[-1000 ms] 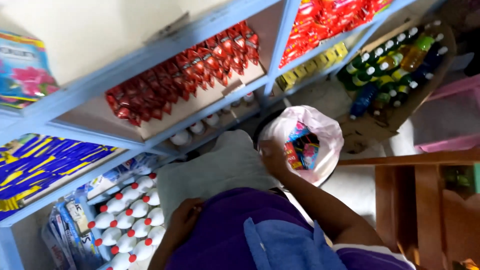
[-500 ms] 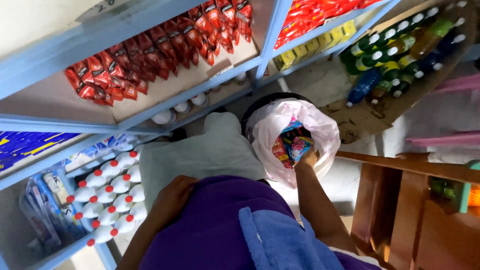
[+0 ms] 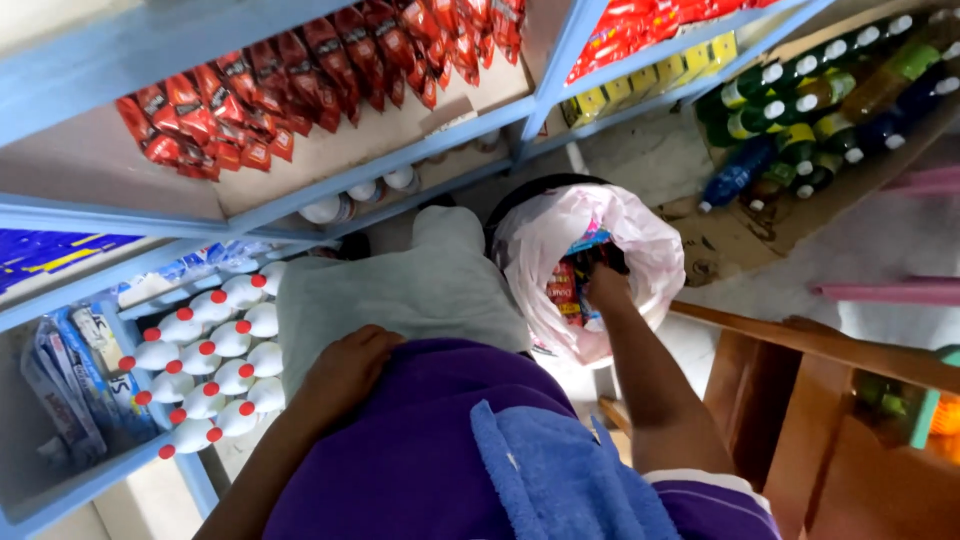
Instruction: Arranging and stocking detergent sachets on grocery store shelves.
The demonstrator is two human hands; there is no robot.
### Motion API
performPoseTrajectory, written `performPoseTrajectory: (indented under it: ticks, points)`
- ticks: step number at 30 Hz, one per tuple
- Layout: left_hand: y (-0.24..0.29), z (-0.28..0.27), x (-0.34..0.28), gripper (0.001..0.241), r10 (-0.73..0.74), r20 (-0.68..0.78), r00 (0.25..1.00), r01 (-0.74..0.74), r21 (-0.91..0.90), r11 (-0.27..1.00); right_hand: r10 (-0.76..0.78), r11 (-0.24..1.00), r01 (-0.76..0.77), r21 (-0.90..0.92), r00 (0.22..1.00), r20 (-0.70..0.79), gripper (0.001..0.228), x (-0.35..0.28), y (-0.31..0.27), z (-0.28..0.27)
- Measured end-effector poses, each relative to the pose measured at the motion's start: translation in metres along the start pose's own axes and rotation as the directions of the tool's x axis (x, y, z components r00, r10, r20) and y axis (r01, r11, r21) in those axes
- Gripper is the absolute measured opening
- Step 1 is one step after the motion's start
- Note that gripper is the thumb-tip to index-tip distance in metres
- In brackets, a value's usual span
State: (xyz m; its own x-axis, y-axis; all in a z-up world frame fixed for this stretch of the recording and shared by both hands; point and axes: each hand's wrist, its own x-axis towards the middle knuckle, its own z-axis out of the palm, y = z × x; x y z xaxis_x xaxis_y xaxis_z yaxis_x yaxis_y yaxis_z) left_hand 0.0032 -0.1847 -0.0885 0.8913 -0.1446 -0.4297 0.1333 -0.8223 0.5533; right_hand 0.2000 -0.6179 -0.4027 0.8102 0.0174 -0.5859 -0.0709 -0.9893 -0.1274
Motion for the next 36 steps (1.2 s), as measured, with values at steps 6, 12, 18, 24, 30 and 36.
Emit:
performPoseTrajectory:
  ticks: [6, 12, 18, 24, 30, 36]
  points:
    - [-0.025, 0.022, -0.005, 0.027, -0.011, -0.082, 0.997, -0.002, -0.163, 0.987, -0.426, 0.865, 0.431, 0.256, 0.901, -0.079, 0.028, -0.045, 0.038, -0.1]
    - [-0.01, 0.012, 0.002, 0.028, 0.064, 0.007, 0.998, -0.063, -0.089, 0.994, -0.617, 0.632, 0.749, 0.201, 0.642, -0.455, 0.023, -0.218, -0.062, -0.293]
    - [0.022, -0.024, -0.006, 0.033, 0.144, -0.09, 0.985, -0.166, -0.323, 0.932, -0.746, 0.157, 0.584, 0.797, 0.599, -0.292, 0.016, -0.237, -0.134, -0.251]
    - [-0.018, -0.019, -0.03, 0.043, 0.18, -0.235, 0.955, -0.294, -0.688, 0.663, -0.958, -0.136, 0.596, 0.792, 0.125, -0.259, 0.009, -0.262, -0.246, -0.219]
    - [-0.05, -0.009, -0.062, 0.019, 0.059, -0.293, 0.954, -0.264, -0.731, 0.629, -0.982, 0.023, 0.557, 0.83, 0.169, -0.086, 0.007, -0.265, -0.295, -0.192]
    - [-0.06, -0.036, -0.098, 0.018, -0.087, -0.319, 0.944, -0.2, -0.76, 0.618, -0.984, 0.058, 0.833, 0.55, 0.14, -0.107, 0.016, -0.256, -0.316, -0.184]
